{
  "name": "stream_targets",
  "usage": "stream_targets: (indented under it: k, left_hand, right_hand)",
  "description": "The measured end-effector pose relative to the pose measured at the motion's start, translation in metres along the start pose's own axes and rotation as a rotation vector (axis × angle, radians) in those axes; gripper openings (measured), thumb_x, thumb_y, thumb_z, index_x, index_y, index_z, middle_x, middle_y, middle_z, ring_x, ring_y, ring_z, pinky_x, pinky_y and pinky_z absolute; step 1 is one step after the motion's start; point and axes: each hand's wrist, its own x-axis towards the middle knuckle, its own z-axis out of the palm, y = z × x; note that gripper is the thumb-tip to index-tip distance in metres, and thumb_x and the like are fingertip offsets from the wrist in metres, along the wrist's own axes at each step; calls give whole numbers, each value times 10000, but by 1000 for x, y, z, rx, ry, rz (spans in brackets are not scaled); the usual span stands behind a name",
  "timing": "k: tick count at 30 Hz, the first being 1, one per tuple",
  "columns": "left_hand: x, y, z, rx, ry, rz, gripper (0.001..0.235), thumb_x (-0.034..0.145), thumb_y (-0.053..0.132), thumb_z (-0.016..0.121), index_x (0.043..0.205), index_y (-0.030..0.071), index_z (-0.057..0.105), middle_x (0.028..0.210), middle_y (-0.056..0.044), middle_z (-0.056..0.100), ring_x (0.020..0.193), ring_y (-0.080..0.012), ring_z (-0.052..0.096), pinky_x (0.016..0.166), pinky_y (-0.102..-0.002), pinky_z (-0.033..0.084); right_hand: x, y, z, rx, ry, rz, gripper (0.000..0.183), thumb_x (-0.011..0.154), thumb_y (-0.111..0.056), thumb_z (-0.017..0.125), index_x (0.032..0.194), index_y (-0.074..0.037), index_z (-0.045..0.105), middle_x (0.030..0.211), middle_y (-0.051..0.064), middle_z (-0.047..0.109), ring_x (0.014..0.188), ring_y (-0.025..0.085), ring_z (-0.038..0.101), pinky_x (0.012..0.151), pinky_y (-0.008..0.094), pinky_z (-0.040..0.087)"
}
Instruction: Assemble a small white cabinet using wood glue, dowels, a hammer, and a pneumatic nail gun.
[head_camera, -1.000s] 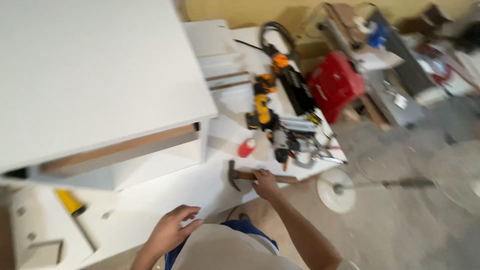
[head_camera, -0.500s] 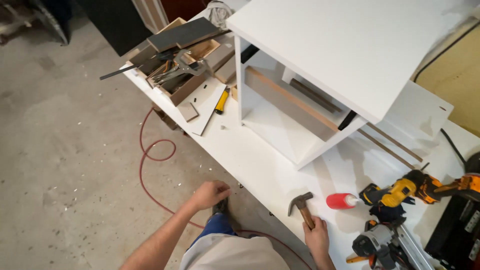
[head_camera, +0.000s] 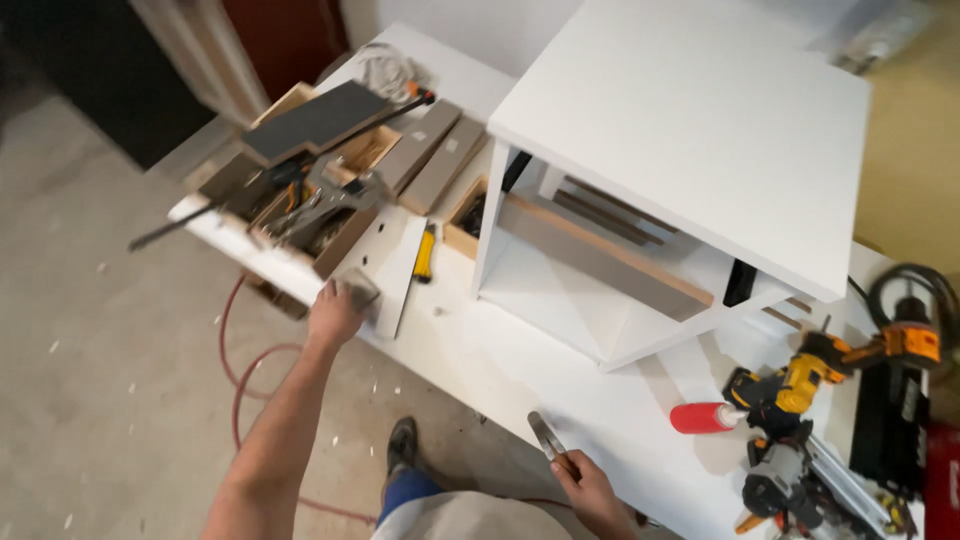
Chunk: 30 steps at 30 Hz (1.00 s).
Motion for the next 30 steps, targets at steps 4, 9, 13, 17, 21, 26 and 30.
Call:
stream_targets:
  k: [4, 9, 13, 17, 21, 26, 30]
  left_hand:
    - [47, -35, 28, 151, -174, 98, 745, 862, 495, 702, 1427, 52, 503, 1558, -270, 414, 1414, -439, 425, 1145, -504, 400]
    - [55, -53, 34, 139, -36, 184, 862, 646, 528, 859, 1381, 178, 574, 1378, -267, 565, 1194, -472, 593, 1012, -545, 502]
    - [43, 30, -103, -240, 62, 281, 734, 609, 328, 791, 1304, 141, 642, 1346, -188, 522, 1254, -409, 543, 1088, -566, 451]
    - [61, 128, -289, -733, 182, 970, 631, 746, 212, 713, 1366, 138, 617, 1427, -198, 447, 1365, -359, 469, 1110, -498, 470]
    - [78, 253, -378, -803, 192, 1390, 577, 787, 124, 751, 1354, 79, 653, 1396, -204, 443, 1388, -361, 450, 1222, -509, 419]
    - [103, 334, -369, -659, -247, 1331, 737, 771, 307, 829, 1412, 104, 526, 1426, -125, 446, 1342, -293, 474, 1109, -414, 420]
    - [109, 334, -364, -609, -258, 1347, 781, 744, 249, 750, 1452, 104, 455, 1420, -126, 442, 1325, -317, 475, 1120, -445, 370]
  right_hand:
    - [-4, -41, 34, 53, 15, -38, 236, 969, -390, 648, 911, -163, 626, 783, -19, 523, 725, 132, 520, 721, 292, 381]
    - [2, -58, 77, 121, 88, 25, 211, 952, -387, 659, 992, -181, 662, 818, -23, 543, 727, 133, 515, 707, 295, 383]
    - [20, -8, 130, 501, 262, -331, 277, 953, -195, 685, 1145, -67, 532, 1074, 110, 533, 960, 224, 591, 883, 325, 471]
    - [-3, -54, 103, 190, 388, -289, 364, 904, -297, 756, 1248, -180, 738, 1024, -12, 812, 892, 47, 722, 816, 219, 555]
    - [-58, -208, 18, 22, 116, -303, 238, 1003, -386, 574, 1080, -185, 677, 868, -20, 641, 799, 133, 612, 742, 289, 485]
    - [-123, -298, -65, -256, 19, -80, 405, 987, -522, 448, 1041, -240, 734, 932, -62, 792, 823, 61, 817, 788, 221, 649]
    - [-145, -317, -151, -368, 299, -124, 447, 941, -538, 437, 891, -315, 821, 882, -139, 870, 864, 77, 821, 876, 310, 635]
